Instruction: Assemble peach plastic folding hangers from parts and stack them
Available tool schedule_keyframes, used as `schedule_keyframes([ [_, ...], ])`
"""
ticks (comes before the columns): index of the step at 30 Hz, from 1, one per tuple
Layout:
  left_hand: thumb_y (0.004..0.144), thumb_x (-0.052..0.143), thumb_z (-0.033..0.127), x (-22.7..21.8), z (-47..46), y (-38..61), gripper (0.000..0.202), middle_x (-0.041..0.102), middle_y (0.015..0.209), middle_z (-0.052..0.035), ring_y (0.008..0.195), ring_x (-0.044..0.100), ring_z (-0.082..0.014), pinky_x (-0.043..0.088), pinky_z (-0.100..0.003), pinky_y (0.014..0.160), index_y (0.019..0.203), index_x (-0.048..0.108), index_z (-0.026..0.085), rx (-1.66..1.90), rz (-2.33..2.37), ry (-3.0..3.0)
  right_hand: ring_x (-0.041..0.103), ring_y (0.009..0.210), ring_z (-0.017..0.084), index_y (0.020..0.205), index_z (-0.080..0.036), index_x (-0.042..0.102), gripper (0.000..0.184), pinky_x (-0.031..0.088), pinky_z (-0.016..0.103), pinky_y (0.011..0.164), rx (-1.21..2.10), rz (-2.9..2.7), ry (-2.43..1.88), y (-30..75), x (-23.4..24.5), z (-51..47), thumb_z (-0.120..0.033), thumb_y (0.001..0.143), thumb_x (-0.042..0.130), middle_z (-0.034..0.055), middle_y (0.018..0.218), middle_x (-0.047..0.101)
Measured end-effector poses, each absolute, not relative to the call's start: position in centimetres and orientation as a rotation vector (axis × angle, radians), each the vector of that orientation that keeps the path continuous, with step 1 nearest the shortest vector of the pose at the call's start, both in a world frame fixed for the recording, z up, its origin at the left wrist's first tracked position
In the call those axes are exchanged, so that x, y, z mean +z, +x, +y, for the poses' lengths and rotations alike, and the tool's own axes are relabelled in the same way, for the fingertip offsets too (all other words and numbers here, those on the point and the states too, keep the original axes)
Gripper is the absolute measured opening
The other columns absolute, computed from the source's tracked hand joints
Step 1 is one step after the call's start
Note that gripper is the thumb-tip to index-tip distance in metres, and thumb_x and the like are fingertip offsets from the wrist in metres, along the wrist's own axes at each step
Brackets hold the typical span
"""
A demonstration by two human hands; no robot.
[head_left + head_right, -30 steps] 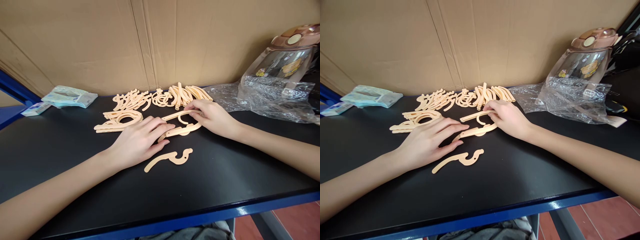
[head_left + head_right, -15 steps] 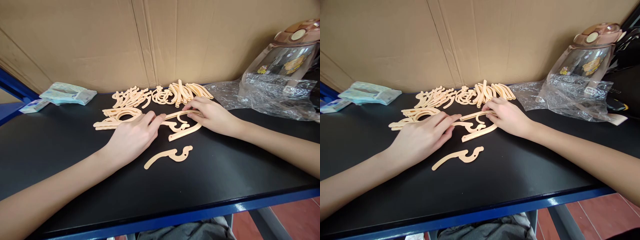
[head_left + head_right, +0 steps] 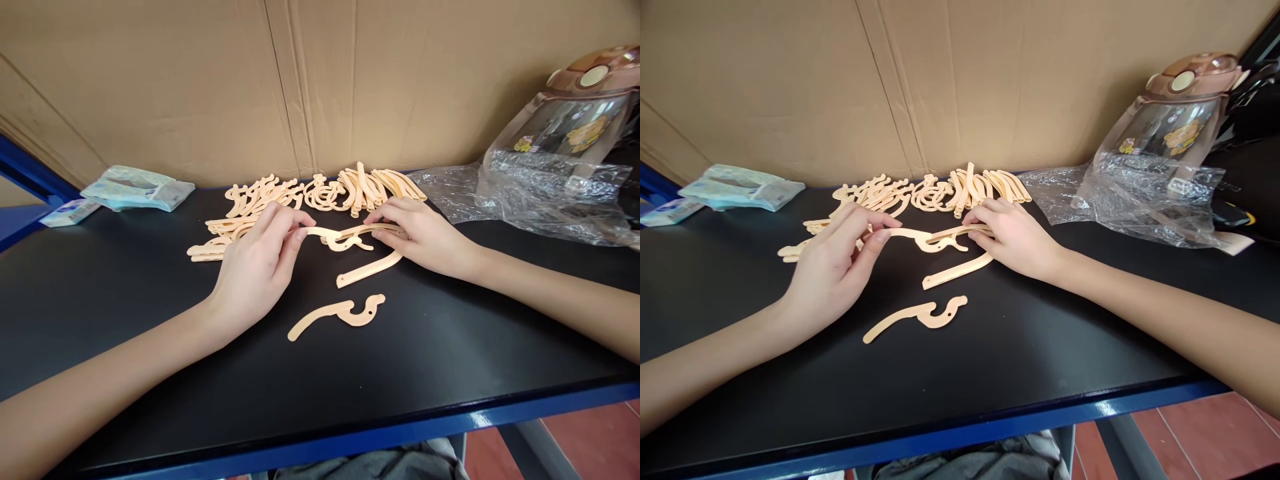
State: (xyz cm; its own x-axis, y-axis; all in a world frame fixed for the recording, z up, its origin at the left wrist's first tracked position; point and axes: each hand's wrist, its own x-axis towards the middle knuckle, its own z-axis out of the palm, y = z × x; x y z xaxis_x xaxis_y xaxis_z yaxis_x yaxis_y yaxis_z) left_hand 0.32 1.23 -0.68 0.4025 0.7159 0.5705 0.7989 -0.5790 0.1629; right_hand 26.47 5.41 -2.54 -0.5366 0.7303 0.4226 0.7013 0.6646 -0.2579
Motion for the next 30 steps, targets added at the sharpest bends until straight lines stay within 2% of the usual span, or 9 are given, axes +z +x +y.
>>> schedule_keyframes([
  [5, 0.101, 0.037, 0.021, -1.0, 1.3, 0.4, 0.016, 0.056, 0.097, -0.0033, 0.075, 0.052, -0.0136, 0.044, -0.029, 0.07, 0.109, 0.051, 0.019, -1.212, -1.468, -2.555, 0.06, 0.099, 0.023, 0.103, -0.015, 0.065, 0.03, 0.043, 0.039, 0.09, 0.075, -2.374, -0.847, 26.1, -1.9, 4.6, -0.036, 0.101, 0.044, 0.0101, 0.104, 0.068],
  [8, 0.102, 0.035, 0.023, -1.0, 1.0, 0.4, 0.015, 0.055, 0.099, -0.005, 0.082, 0.054, -0.016, 0.045, -0.031, 0.072, 0.109, 0.048, 0.021, -1.363, -1.466, -2.602, 0.059, 0.094, 0.023, 0.094, -0.015, 0.066, 0.031, 0.042, 0.039, 0.087, -0.063, -2.446, -0.643, 25.8, -1.5, 3.8, -0.043, 0.096, 0.052, 0.0102, 0.099, 0.069],
  [10, 0.102, 0.034, 0.025, -1.1, 0.9, 0.4, 0.015, 0.055, 0.098, -0.0052, 0.08, 0.053, -0.0162, 0.045, -0.031, 0.069, 0.11, 0.046, 0.022, -1.382, -1.489, -2.654, 0.058, 0.089, 0.022, 0.089, -0.016, 0.066, 0.031, 0.042, 0.038, 0.084, -0.172, -2.464, -0.596, 25.6, -1.3, 3.4, -0.045, 0.094, 0.055, 0.0088, 0.094, 0.07],
  [18, 0.102, 0.036, 0.022, -0.8, 1.1, 0.5, 0.014, 0.056, 0.078, 0.0027, 0.064, 0.05, -0.011, 0.04, -0.023, 0.06, 0.1, 0.05, 0.02, -1.053, -1.353, -2.686, 0.056, 0.083, 0.019, 0.086, -0.018, 0.066, 0.026, 0.041, 0.034, 0.08, -0.276, -2.424, -0.587, 25.5, -1.2, 3.2, -0.034, 0.099, 0.05, 0.0049, 0.083, 0.069],
  [21, 0.103, 0.041, 0.03, -0.7, 1.0, 0.6, 0.015, 0.061, 0.077, 0.0039, 0.061, 0.054, -0.0096, 0.039, -0.021, 0.058, 0.099, 0.051, 0.019, -0.872, -1.194, -2.726, 0.056, 0.082, 0.019, 0.084, -0.017, 0.066, 0.03, 0.041, 0.034, 0.079, -0.318, -2.453, -0.555, 25.4, -1.1, 3.1, -0.036, 0.1, 0.048, 0.0047, 0.08, 0.069],
  [26, 0.098, 0.047, 0.054, -1.0, 0.9, 0.6, 0.038, 0.061, 0.068, 0.0031, 0.053, 0.054, -0.0099, 0.034, -0.022, 0.05, 0.093, 0.057, 0.017, -0.755, -0.808, -2.683, 0.055, 0.078, 0.018, 0.083, -0.017, 0.066, 0.032, 0.042, 0.034, 0.078, -0.403, -2.488, -0.452, 24.9, -0.8, 2.3, -0.037, 0.1, 0.048, 0.0033, 0.077, 0.07],
  [30, 0.098, 0.047, 0.053, -1.1, 1.0, 0.5, 0.038, 0.06, 0.065, 0.0039, 0.051, 0.053, -0.0092, 0.033, -0.022, 0.048, 0.092, 0.057, 0.017, -0.768, -0.611, -2.716, 0.056, 0.076, 0.016, 0.076, -0.019, 0.066, 0.036, 0.043, 0.034, 0.08, -0.452, -2.524, -0.405, 24.5, -0.4, 1.6, -0.037, 0.101, 0.046, 0.0014, 0.077, 0.07],
])
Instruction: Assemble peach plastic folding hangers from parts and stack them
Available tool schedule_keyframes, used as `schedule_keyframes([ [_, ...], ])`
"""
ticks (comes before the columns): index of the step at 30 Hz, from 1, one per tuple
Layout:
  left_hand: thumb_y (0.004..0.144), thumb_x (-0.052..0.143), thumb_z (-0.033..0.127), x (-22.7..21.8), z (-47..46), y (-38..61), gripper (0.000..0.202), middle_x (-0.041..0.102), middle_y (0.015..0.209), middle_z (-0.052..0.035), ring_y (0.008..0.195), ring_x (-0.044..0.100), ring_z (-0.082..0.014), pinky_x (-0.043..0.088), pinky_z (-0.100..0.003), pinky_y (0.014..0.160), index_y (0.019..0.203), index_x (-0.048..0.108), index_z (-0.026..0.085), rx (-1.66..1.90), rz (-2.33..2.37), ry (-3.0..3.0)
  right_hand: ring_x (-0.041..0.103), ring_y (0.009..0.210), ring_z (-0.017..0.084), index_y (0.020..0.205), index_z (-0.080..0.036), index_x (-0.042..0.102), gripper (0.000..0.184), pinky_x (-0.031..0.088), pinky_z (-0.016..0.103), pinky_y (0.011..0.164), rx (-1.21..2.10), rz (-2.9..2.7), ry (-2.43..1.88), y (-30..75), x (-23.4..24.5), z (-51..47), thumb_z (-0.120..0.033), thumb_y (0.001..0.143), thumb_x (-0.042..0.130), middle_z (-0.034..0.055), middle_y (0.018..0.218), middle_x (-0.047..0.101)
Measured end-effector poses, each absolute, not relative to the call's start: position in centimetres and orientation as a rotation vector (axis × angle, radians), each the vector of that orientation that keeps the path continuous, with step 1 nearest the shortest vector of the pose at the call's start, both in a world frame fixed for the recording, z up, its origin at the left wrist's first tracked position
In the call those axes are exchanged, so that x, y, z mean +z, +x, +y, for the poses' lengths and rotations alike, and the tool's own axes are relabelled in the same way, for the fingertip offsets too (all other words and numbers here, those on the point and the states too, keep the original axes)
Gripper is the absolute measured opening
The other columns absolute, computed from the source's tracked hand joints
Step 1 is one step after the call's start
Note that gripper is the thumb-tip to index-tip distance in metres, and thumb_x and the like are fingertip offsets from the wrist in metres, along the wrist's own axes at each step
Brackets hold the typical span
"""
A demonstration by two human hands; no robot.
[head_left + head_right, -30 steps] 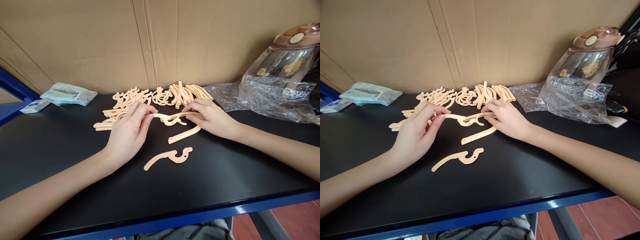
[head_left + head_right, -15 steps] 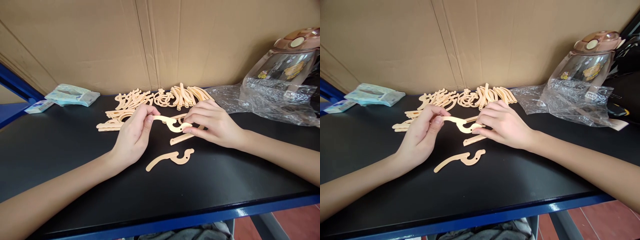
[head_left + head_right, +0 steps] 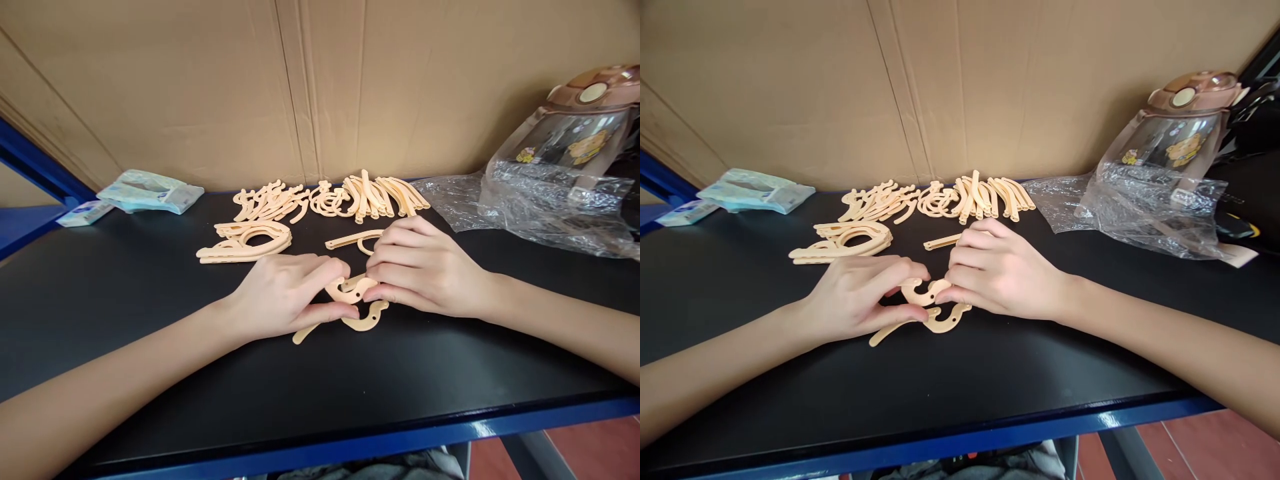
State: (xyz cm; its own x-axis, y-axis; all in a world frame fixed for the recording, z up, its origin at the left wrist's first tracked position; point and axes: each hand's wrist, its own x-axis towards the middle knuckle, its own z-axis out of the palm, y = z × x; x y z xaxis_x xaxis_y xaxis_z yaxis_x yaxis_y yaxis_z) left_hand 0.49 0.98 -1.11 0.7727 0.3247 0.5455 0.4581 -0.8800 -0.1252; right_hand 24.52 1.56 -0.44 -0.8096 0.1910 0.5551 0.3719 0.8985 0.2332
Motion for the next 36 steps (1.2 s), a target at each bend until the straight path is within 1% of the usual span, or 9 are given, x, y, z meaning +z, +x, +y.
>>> schedule_keyframes([
  [6, 0.104, 0.04, 0.038, -0.7, 0.7, 0.8, 0.033, 0.064, 0.075, 0.0009, 0.06, 0.058, -0.0106, 0.037, -0.024, 0.052, 0.087, 0.06, 0.018, -0.577, -0.504, -2.65, 0.057, 0.077, 0.016, 0.075, -0.019, 0.067, 0.038, 0.045, 0.034, 0.079, -0.471, -2.526, -0.403, 24.6, -0.4, 1.8, -0.037, 0.101, 0.046, 0.0015, 0.078, 0.071],
  [10, 0.104, 0.04, 0.035, -0.7, 0.7, 1.0, 0.031, 0.067, 0.087, -0.0017, 0.071, 0.059, -0.0134, 0.04, -0.026, 0.059, 0.086, 0.058, 0.018, -0.525, -0.544, -2.631, 0.057, 0.077, 0.016, 0.078, -0.021, 0.069, 0.037, 0.044, 0.034, 0.079, -0.426, -2.515, -0.427, 24.7, -0.6, 2.1, -0.037, 0.101, 0.044, 0.0017, 0.079, 0.072],
  [17, 0.105, 0.033, 0.027, -0.6, 1.0, 0.8, 0.029, 0.064, 0.089, -0.0058, 0.074, 0.056, -0.0151, 0.044, -0.027, 0.067, 0.089, 0.055, 0.016, -0.699, -0.642, -2.815, 0.054, 0.076, 0.017, 0.091, -0.015, 0.066, 0.032, 0.044, 0.032, 0.073, -0.103, -2.511, -0.509, 25.0, -0.8, 2.4, -0.035, 0.102, 0.043, 0.0057, 0.082, 0.068],
  [21, 0.105, 0.031, 0.027, -0.6, 1.2, 0.6, 0.028, 0.063, 0.093, -0.0058, 0.078, 0.057, -0.0154, 0.044, -0.026, 0.068, 0.089, 0.053, 0.018, -0.752, -0.821, -2.887, 0.059, 0.094, 0.021, 0.106, -0.015, 0.066, 0.03, 0.046, 0.035, 0.085, 0.006, -2.488, -0.601, 25.5, -1.1, 3.1, -0.04, 0.098, 0.05, 0.0101, 0.101, 0.067],
  [24, 0.105, 0.029, 0.029, -0.6, 1.2, 0.6, 0.031, 0.063, 0.093, -0.0056, 0.078, 0.058, -0.016, 0.044, -0.028, 0.069, 0.089, 0.052, 0.019, -0.725, -0.858, -2.857, 0.058, 0.113, 0.025, 0.114, -0.019, 0.065, 0.037, 0.045, 0.041, 0.098, 0.082, -2.508, -0.674, 26.0, -1.3, 3.8, -0.048, 0.091, 0.059, 0.0123, 0.12, 0.063],
  [29, 0.105, 0.029, 0.031, -0.7, 1.2, 0.6, 0.032, 0.066, 0.098, -0.007, 0.082, 0.06, -0.0168, 0.046, -0.028, 0.07, 0.091, 0.055, 0.018, -0.708, -0.855, -2.83, 0.049, 0.131, 0.029, 0.114, -0.024, 0.067, 0.045, 0.039, 0.051, 0.109, 0.346, -2.521, -0.736, 26.6, -2.0, 4.9, -0.052, 0.08, 0.072, 0.0125, 0.14, 0.053],
  [32, 0.105, 0.031, 0.029, -0.8, 1.2, 0.5, 0.031, 0.066, 0.099, -0.0074, 0.083, 0.061, -0.0167, 0.046, -0.028, 0.071, 0.093, 0.057, 0.017, -0.722, -0.842, -2.815, 0.045, 0.136, 0.029, 0.11, -0.026, 0.07, 0.037, 0.037, 0.055, 0.111, 0.553, -2.548, -0.737, 26.6, -2.0, 5.0, -0.047, 0.08, 0.074, 0.0107, 0.144, 0.05],
  [34, 0.105, 0.032, 0.027, -0.9, 1.3, 0.5, 0.032, 0.067, 0.094, -0.0061, 0.079, 0.062, -0.0159, 0.045, -0.026, 0.068, 0.091, 0.058, 0.017, -0.73, -0.87, -2.815, 0.044, 0.137, 0.027, 0.106, -0.026, 0.071, 0.028, 0.043, 0.053, 0.108, 0.716, -2.525, -0.757, 26.5, -1.9, 4.9, -0.042, 0.083, 0.071, 0.0099, 0.144, 0.049],
  [36, 0.104, 0.032, 0.025, -1.0, 1.2, 0.4, 0.032, 0.068, 0.083, -0.0017, 0.07, 0.062, -0.0129, 0.043, -0.024, 0.063, 0.088, 0.059, 0.017, -0.755, -0.913, -2.833, 0.043, 0.138, 0.026, 0.102, -0.025, 0.073, 0.021, 0.053, 0.045, 0.099, 0.872, -2.477, -0.789, 26.4, -1.6, 4.6, -0.037, 0.086, 0.069, 0.0096, 0.144, 0.048],
])
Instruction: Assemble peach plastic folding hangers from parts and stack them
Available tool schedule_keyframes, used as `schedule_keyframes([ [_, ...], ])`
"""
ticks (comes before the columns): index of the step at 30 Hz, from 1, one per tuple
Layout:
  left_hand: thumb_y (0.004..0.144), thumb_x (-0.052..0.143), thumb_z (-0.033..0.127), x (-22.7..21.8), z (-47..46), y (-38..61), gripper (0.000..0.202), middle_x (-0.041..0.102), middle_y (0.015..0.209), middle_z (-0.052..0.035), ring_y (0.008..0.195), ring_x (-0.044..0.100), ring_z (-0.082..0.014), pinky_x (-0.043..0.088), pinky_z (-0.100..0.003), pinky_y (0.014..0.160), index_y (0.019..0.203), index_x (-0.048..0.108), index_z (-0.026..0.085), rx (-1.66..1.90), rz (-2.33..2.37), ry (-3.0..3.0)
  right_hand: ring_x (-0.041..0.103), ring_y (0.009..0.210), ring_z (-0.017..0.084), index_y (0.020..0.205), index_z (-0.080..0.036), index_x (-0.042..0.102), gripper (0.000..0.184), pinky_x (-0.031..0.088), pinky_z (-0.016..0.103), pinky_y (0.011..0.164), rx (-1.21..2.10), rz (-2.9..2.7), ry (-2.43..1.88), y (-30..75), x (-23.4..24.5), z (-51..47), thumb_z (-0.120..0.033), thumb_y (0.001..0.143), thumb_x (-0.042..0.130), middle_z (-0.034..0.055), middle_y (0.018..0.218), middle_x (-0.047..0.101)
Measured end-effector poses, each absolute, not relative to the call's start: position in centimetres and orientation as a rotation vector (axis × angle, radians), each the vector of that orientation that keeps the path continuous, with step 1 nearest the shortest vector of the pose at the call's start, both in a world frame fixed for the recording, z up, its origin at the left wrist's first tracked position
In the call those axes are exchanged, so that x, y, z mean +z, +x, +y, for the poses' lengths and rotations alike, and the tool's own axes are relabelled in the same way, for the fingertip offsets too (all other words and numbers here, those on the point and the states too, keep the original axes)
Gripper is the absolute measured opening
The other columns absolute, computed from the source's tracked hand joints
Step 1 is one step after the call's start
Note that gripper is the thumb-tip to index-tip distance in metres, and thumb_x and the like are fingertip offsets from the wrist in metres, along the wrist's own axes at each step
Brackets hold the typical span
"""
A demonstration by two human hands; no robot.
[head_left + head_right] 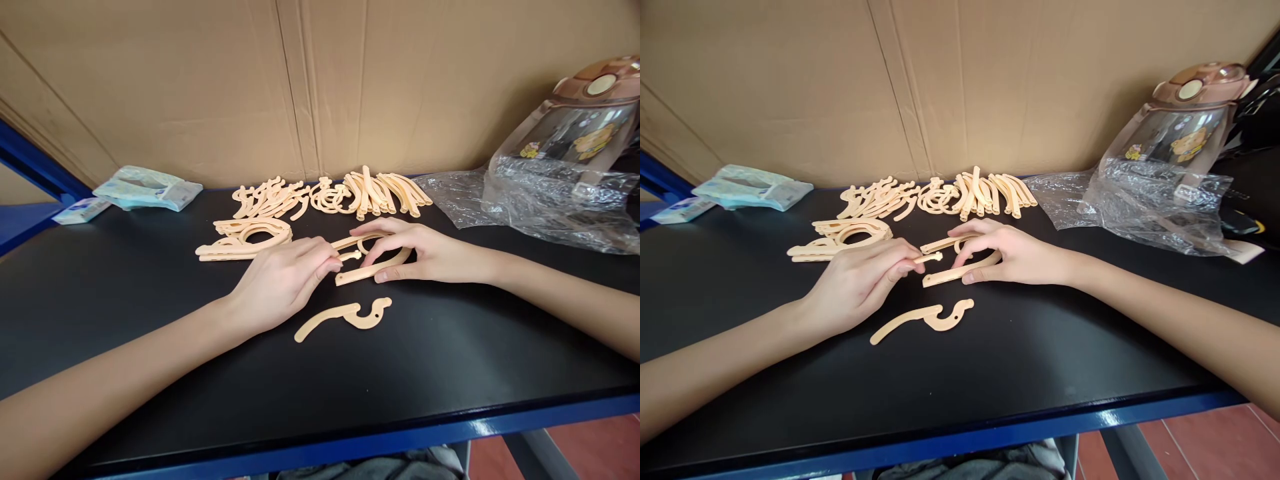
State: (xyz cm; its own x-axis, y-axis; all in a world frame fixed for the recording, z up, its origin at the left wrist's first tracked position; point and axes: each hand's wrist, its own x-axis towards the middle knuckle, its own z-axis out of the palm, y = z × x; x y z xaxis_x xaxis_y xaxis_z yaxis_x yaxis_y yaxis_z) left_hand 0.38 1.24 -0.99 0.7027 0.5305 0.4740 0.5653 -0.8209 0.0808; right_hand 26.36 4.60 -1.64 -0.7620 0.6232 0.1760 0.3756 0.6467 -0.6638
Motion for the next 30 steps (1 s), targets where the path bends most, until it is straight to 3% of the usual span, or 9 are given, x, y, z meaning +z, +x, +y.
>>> schedule_keyframes([
  [4, 0.105, 0.032, 0.026, -1.11, 1.19, 0.25, 0.031, 0.064, 0.063, 0.0073, 0.052, 0.057, -0.0089, 0.037, -0.021, 0.054, 0.089, 0.058, 0.019, -0.754, -1.045, -2.806, 0.04, 0.14, 0.024, 0.1, -0.024, 0.074, 0.019, 0.06, 0.03, 0.083, 1.065, -2.405, -0.823, 26.2, -1.34, 4.32, -0.035, 0.084, 0.07, 0.0086, 0.146, 0.045],
  [11, 0.104, 0.031, 0.028, -1.11, 1.31, 0.42, 0.025, 0.064, 0.065, 0.0089, 0.055, 0.06, -0.0093, 0.037, -0.02, 0.055, 0.11, 0.055, 0.021, -0.701, -1.28, -2.746, 0.045, 0.137, 0.022, 0.1, -0.027, 0.075, 0.019, 0.059, 0.026, 0.078, 1.177, -2.327, -0.82, 26.28, -1.27, 4.6, -0.031, 0.082, 0.073, 0.0048, 0.145, 0.049],
  [20, 0.105, 0.032, 0.031, -1.2, 1.43, 0.41, 0.024, 0.064, 0.074, 0.0061, 0.066, 0.061, -0.0107, 0.04, -0.021, 0.062, 0.107, 0.054, 0.021, -0.783, -1.38, -2.733, 0.046, 0.135, 0.023, 0.1, -0.03, 0.076, 0.021, 0.056, 0.024, 0.078, 1.249, -2.26, -0.83, 26.33, -1.33, 4.75, -0.035, 0.08, 0.075, 0.0027, 0.142, 0.052],
  [26, 0.105, 0.031, 0.03, -1.18, 1.35, 0.57, 0.028, 0.062, 0.097, -0.0025, 0.09, 0.058, -0.0183, 0.042, -0.028, 0.075, 0.113, 0.056, 0.019, -0.768, -1.223, -2.691, 0.048, 0.133, 0.023, 0.099, -0.03, 0.077, 0.021, 0.055, 0.026, 0.081, 1.283, -2.188, -0.845, 26.21, -1.31, 4.75, -0.034, 0.078, 0.076, 0.0023, 0.139, 0.055],
  [30, 0.103, 0.029, 0.027, -1.04, 1.43, 0.53, 0.029, 0.056, 0.089, -0.0048, 0.084, 0.051, -0.0207, 0.04, -0.032, 0.073, 0.09, 0.053, 0.017, -0.729, -1.239, -2.768, 0.052, 0.129, 0.022, 0.096, -0.029, 0.077, 0.02, 0.052, 0.03, 0.089, 1.286, -2.14, -0.845, 26.2, -1.39, 4.83, -0.032, 0.076, 0.078, 0.002, 0.137, 0.057],
])
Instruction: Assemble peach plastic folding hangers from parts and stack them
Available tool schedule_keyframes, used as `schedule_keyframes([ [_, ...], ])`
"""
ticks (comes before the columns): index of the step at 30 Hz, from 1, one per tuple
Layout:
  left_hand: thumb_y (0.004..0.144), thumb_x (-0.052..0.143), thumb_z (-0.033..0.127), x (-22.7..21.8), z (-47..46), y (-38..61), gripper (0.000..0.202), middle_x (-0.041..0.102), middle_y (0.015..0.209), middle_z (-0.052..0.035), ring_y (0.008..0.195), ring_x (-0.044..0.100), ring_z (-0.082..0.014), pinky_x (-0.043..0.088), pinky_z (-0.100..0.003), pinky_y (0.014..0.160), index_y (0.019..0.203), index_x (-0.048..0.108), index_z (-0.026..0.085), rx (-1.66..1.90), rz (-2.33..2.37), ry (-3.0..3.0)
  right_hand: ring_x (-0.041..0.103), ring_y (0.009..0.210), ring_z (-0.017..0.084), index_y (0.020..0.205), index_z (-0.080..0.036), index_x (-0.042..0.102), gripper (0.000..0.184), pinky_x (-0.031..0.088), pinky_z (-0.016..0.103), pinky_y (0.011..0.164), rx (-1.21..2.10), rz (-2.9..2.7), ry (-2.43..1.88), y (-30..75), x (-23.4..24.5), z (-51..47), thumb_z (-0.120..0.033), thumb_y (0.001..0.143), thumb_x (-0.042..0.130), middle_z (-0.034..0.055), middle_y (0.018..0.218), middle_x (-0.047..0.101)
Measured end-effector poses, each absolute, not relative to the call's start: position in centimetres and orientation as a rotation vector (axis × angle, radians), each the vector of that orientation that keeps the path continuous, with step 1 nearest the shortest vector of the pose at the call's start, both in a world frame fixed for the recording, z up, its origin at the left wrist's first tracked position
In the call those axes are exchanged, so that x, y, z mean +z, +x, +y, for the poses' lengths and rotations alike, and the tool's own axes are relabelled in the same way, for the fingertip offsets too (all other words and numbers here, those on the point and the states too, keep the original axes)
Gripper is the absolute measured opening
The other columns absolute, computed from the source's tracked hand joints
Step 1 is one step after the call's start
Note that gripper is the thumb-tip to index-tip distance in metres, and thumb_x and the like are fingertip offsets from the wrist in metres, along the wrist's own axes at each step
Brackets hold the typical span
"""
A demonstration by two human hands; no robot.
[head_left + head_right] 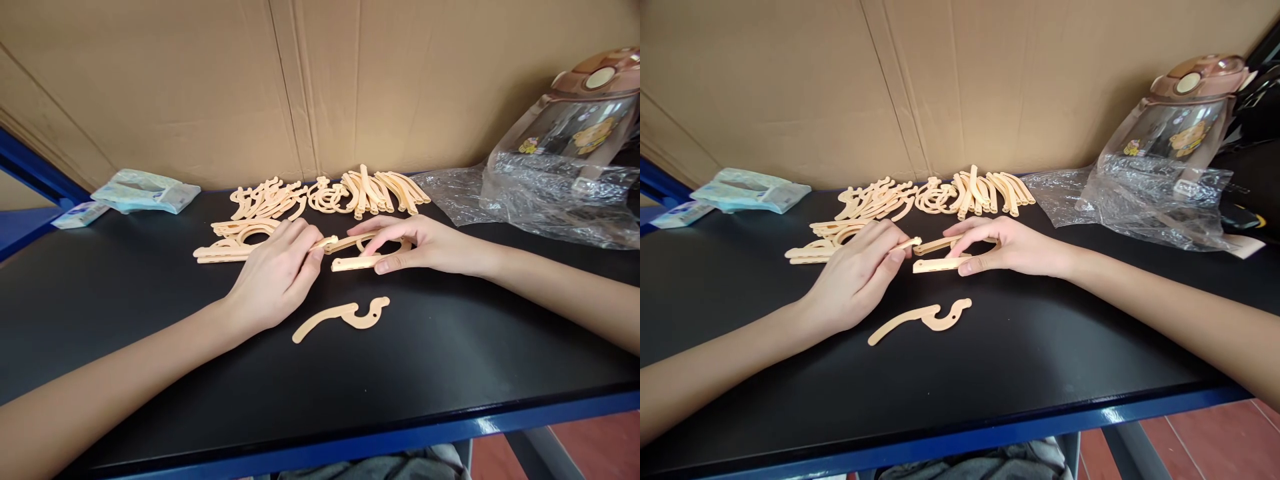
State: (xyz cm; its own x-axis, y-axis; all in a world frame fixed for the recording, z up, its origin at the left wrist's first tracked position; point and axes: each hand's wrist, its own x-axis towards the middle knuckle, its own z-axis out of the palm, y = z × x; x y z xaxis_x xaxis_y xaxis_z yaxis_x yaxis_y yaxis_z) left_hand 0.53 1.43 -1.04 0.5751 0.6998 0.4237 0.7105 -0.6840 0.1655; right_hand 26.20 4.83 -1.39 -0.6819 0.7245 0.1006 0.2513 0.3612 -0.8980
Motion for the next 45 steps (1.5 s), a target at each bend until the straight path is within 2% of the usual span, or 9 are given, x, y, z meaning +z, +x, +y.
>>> schedule_keyframes([
  [3, 0.1, 0.029, 0.023, -0.99, 1.58, 0.54, 0.027, 0.051, 0.081, -0.0044, 0.077, 0.045, -0.0206, 0.037, -0.034, 0.07, 0.079, 0.046, 0.018, -0.706, -1.211, -2.814, 0.053, 0.127, 0.022, 0.096, -0.028, 0.077, 0.02, 0.051, 0.032, 0.093, 1.278, -2.127, -0.847, 26.19, -1.48, 4.87, -0.031, 0.076, 0.078, 0.0024, 0.136, 0.058],
  [8, 0.099, 0.029, 0.024, -0.91, 1.75, 0.69, 0.029, 0.055, 0.082, -0.0052, 0.079, 0.047, -0.0217, 0.038, -0.036, 0.075, 0.079, 0.049, 0.018, -0.661, -1.264, -2.834, 0.054, 0.126, 0.022, 0.098, -0.027, 0.077, 0.023, 0.047, 0.037, 0.098, 1.272, -2.144, -0.842, 26.14, -1.54, 4.88, -0.032, 0.075, 0.078, 0.0032, 0.135, 0.058],
  [14, 0.097, 0.033, 0.026, -0.74, 1.37, 0.51, 0.026, 0.06, 0.076, 0.0, 0.069, 0.055, -0.0175, 0.036, -0.03, 0.062, 0.091, 0.057, 0.02, -0.662, -1.526, -2.788, 0.054, 0.125, 0.022, 0.095, -0.027, 0.077, 0.021, 0.039, 0.042, 0.107, 1.233, -2.115, -0.878, 26.14, -1.57, 5.0, -0.033, 0.075, 0.078, 0.0032, 0.133, 0.06],
  [21, 0.095, 0.032, 0.025, -0.96, 1.42, 0.6, 0.023, 0.051, 0.062, 0.003, 0.056, 0.049, -0.0144, 0.032, -0.026, 0.055, 0.076, 0.045, 0.021, -0.676, -1.366, -2.844, 0.055, 0.125, 0.022, 0.096, -0.027, 0.078, 0.021, 0.037, 0.043, 0.109, 1.235, -2.115, -0.873, 26.18, -1.68, 5.12, -0.034, 0.075, 0.078, 0.0034, 0.132, 0.061],
  [24, 0.093, 0.042, 0.035, -0.74, 1.27, 0.9, 0.026, 0.047, 0.059, 0.0042, 0.052, 0.046, -0.0137, 0.029, -0.025, 0.052, 0.071, 0.041, 0.021, -0.621, -1.421, -2.844, 0.056, 0.123, 0.022, 0.096, -0.027, 0.078, 0.021, 0.037, 0.043, 0.109, 1.235, -2.118, -0.871, 26.19, -1.62, 5.09, -0.034, 0.075, 0.079, 0.0034, 0.132, 0.061],
  [27, 0.088, 0.054, 0.049, -0.55, 1.16, 1.04, 0.038, 0.045, 0.056, 0.0056, 0.051, 0.044, -0.0129, 0.029, -0.025, 0.052, 0.068, 0.038, 0.021, -0.572, -1.503, -2.834, 0.057, 0.122, 0.022, 0.095, -0.027, 0.078, 0.021, 0.038, 0.042, 0.108, 1.241, -2.114, -0.875, 26.12, -1.54, 5.05, -0.033, 0.075, 0.078, 0.0034, 0.131, 0.061],
  [29, 0.089, 0.055, 0.052, -0.56, 1.19, 0.99, 0.041, 0.043, 0.054, 0.0063, 0.049, 0.043, -0.0127, 0.028, -0.025, 0.051, 0.067, 0.038, 0.021, -0.562, -1.519, -2.837, 0.057, 0.121, 0.022, 0.094, -0.027, 0.078, 0.02, 0.039, 0.043, 0.107, 1.243, -2.111, -0.882, 26.05, -1.46, 5.01, -0.033, 0.075, 0.078, 0.0036, 0.131, 0.061],
  [36, 0.093, 0.052, 0.048, -0.7, 1.3, 0.9, 0.041, 0.042, 0.052, 0.0062, 0.049, 0.043, -0.0133, 0.029, -0.024, 0.051, 0.066, 0.036, 0.022, -0.541, -1.481, -2.849, 0.056, 0.123, 0.024, 0.093, -0.028, 0.078, 0.022, 0.045, 0.041, 0.101, 1.245, -2.103, -0.91, 26.1, -1.36, 4.77, -0.035, 0.072, 0.08, 0.0035, 0.132, 0.06],
  [45, 0.096, 0.048, 0.046, -0.84, 1.22, 0.7, 0.041, 0.042, 0.05, 0.0057, 0.045, 0.042, -0.0134, 0.027, -0.024, 0.047, 0.065, 0.034, 0.022, -0.491, -1.361, -2.859, 0.055, 0.123, 0.022, 0.097, -0.029, 0.077, 0.023, 0.054, 0.029, 0.083, 1.275, -2.137, -0.867, 26.33, -1.61, 4.81, -0.035, 0.075, 0.078, 0.0027, 0.135, 0.057],
])
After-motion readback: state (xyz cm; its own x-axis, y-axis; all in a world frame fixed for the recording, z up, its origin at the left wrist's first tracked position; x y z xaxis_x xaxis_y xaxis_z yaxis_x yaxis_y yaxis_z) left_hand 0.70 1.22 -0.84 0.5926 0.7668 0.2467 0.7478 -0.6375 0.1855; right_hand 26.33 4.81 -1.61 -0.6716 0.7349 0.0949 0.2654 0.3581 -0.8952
